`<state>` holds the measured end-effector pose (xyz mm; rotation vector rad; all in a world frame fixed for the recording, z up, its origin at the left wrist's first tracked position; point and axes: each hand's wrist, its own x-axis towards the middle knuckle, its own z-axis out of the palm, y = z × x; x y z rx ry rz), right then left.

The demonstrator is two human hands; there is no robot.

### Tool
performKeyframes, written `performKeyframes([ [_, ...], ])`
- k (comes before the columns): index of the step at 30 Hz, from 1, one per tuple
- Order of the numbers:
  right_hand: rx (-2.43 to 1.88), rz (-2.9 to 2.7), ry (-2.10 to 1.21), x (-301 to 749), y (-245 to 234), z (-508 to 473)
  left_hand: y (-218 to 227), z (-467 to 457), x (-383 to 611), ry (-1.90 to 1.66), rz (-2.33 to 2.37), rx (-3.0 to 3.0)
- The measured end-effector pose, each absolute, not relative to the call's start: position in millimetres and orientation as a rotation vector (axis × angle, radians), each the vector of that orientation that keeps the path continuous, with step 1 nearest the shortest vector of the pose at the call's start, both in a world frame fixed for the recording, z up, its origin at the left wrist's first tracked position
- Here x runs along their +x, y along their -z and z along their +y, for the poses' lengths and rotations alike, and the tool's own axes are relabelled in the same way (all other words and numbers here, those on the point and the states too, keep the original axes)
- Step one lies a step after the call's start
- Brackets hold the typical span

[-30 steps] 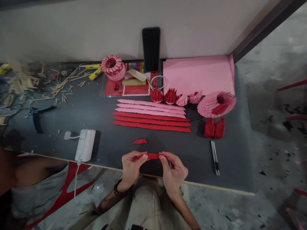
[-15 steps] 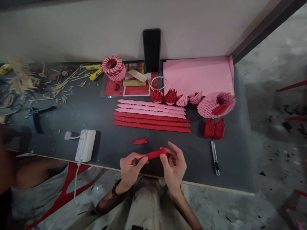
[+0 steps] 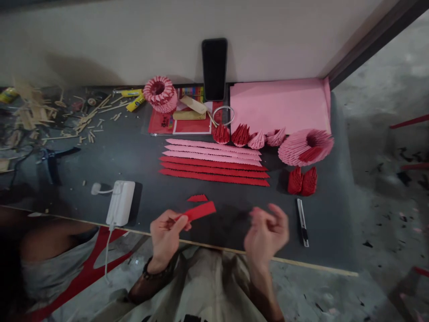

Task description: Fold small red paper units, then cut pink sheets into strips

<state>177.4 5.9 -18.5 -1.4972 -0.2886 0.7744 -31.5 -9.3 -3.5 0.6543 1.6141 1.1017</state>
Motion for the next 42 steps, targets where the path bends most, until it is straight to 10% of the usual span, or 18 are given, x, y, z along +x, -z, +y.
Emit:
performKeyframes([
  [7, -1.413, -0.755, -1.423, 134.7, 21.0, -17.9, -0.4, -7.3, -27.1, -1.033, 1.452, 0.599],
  [42, -1.473, -1.028, -1.371, 140.0, 14.5, -22.1, -0.3, 13.1, -34.2, -0.855, 1.329, 0.869],
])
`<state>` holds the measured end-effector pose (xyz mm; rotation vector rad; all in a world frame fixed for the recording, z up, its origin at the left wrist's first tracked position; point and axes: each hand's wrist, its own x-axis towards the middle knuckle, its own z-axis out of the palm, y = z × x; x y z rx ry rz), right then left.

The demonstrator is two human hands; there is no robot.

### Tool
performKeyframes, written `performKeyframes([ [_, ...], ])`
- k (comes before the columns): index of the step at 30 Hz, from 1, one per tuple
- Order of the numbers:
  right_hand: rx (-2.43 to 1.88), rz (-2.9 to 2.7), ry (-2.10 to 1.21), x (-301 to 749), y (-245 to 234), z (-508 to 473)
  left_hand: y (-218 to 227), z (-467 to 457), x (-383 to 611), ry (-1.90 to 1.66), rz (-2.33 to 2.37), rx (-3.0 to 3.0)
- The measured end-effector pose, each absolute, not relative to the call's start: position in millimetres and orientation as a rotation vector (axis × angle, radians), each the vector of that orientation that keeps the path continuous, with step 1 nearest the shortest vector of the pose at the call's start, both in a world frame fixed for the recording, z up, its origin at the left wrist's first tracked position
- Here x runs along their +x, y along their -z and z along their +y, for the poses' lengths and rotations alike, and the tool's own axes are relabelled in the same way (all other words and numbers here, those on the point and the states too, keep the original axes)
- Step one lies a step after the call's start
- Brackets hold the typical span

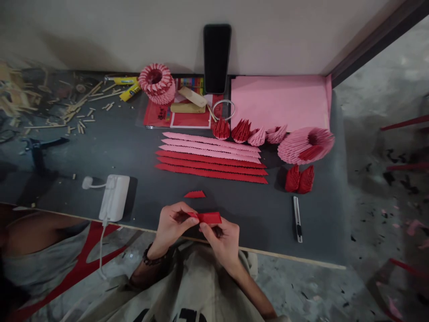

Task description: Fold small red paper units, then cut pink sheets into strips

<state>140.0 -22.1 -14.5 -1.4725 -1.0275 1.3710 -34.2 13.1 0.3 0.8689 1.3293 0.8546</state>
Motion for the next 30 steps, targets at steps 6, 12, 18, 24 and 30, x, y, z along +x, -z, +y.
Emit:
performKeyframes([
  [6, -1.482, -1.121, -1.305, 142.9, 16.3, -24.4, -0.4, 7.9, -28.3, -0.867, 1.346, 0.748],
  [12, -1.476, -1.130, -1.287, 140.8, 15.5, -22.8, 3.1, 3.1, -20.5, -0.914, 1.320, 0.649],
  [18, -1.498, -1.072, -1.276, 137.4, 13.9, -20.1, 11.6, -4.8, -13.6, -1.027, 1.300, 0.620],
  [24, -1.538, -0.943, -1.329, 136.0, 18.4, -20.6, 11.9, -6.7, -7.4, -1.069, 1.268, 0.644],
  [30, -1.528, -0.869, -1.306, 130.4, 23.6, -22.2, 14.7, -3.7, -3.6, -0.973, 1.184, 0.514],
])
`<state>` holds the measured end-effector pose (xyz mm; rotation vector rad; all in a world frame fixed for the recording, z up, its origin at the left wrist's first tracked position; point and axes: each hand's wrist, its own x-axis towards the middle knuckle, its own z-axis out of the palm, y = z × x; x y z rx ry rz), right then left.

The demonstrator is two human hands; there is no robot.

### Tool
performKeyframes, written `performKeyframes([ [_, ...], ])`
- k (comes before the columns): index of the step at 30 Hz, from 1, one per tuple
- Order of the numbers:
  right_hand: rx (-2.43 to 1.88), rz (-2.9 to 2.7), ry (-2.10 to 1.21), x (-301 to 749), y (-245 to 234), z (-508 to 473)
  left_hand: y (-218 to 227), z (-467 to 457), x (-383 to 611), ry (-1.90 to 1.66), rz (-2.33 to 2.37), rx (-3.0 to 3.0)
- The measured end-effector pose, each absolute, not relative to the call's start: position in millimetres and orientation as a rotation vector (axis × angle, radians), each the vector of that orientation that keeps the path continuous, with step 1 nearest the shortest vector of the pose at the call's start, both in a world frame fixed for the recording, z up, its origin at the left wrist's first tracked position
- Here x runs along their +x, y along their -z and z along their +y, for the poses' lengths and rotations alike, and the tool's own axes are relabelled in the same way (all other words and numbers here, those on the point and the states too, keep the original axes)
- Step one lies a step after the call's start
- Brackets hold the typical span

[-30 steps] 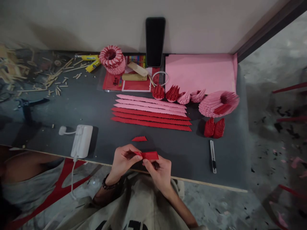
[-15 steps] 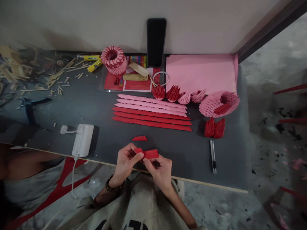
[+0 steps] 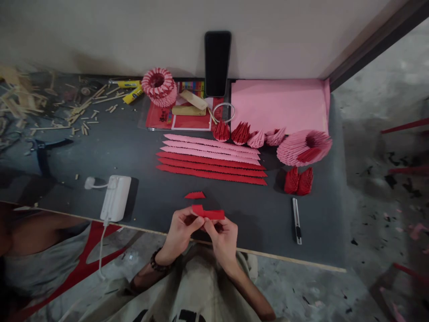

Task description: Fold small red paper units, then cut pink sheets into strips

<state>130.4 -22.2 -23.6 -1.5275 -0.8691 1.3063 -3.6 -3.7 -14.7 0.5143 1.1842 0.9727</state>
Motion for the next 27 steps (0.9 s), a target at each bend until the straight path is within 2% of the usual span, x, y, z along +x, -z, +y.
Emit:
performKeyframes([
  [3, -1.444, -1.142, -1.261, 143.0, 27.3, -21.6, 14.2, -1.1, -6.5, -0.994, 1.243, 0.460],
  [9, -1.224, -1.493, -0.890, 184.6, 33.6, -11.0, 9.2, -0.3, -10.7, -0.856, 1.100, 0.404],
  [14, -1.021, -1.776, -0.918, 196.9, 26.2, 1.6, 14.5, -7.2, -9.0, -0.826, 1.114, 0.495],
  [19, -1.105, -1.695, -0.980, 192.8, 18.7, 6.4, 11.1, -4.4, -9.7, -0.777, 1.241, 0.660],
  [27, -1.545, -1.202, -1.201, 169.0, 20.2, -8.5, 11.7, -0.2, -9.1, -0.791, 1.363, 0.753],
])
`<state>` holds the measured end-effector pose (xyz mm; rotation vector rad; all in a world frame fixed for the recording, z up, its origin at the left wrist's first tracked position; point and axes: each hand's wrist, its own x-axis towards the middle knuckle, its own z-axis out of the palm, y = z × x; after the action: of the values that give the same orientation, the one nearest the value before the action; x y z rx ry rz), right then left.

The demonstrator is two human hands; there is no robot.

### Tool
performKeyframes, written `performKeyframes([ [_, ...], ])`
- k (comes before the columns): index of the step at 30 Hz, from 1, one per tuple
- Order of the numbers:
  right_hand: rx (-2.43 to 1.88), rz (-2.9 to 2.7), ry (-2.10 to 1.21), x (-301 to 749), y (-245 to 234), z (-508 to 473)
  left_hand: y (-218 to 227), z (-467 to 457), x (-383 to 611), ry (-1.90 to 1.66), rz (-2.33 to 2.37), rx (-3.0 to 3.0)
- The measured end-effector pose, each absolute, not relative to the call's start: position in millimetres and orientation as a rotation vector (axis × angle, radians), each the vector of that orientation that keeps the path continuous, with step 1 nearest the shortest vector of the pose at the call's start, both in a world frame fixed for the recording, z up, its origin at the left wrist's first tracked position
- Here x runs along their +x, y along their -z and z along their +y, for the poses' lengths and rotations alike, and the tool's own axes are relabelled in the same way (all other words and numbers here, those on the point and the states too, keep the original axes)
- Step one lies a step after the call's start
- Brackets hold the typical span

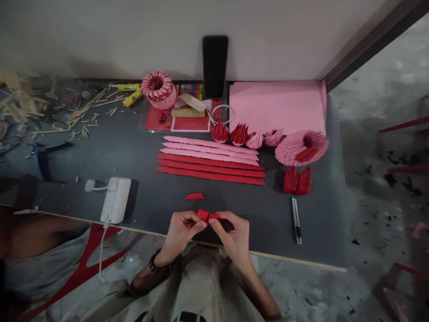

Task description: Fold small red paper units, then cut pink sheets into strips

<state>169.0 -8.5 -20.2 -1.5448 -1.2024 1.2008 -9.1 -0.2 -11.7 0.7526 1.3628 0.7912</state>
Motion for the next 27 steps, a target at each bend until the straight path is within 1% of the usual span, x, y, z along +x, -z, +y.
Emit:
performKeyframes([
  [5, -1.563, -1.032, -1.201, 157.3, 22.6, -14.2, 13.6, -2.9, -9.2, -0.778, 1.404, 0.812],
  [11, -1.596, -0.879, -1.184, 145.4, 20.9, -14.8, 4.9, 0.1, -7.0, -0.767, 1.468, 0.929],
  [15, -1.607, -0.838, -1.174, 142.5, 23.9, -15.6, 3.6, -0.5, -4.9, -0.787, 1.493, 1.044],
  [20, -1.518, -0.865, -1.235, 140.2, 25.4, -14.5, 8.0, -6.8, -1.6, -0.864, 1.545, 1.253],
  [27, -1.439, -0.881, -1.199, 137.1, 28.5, -17.4, 10.2, -10.3, -0.6, -0.870, 1.571, 1.302],
])
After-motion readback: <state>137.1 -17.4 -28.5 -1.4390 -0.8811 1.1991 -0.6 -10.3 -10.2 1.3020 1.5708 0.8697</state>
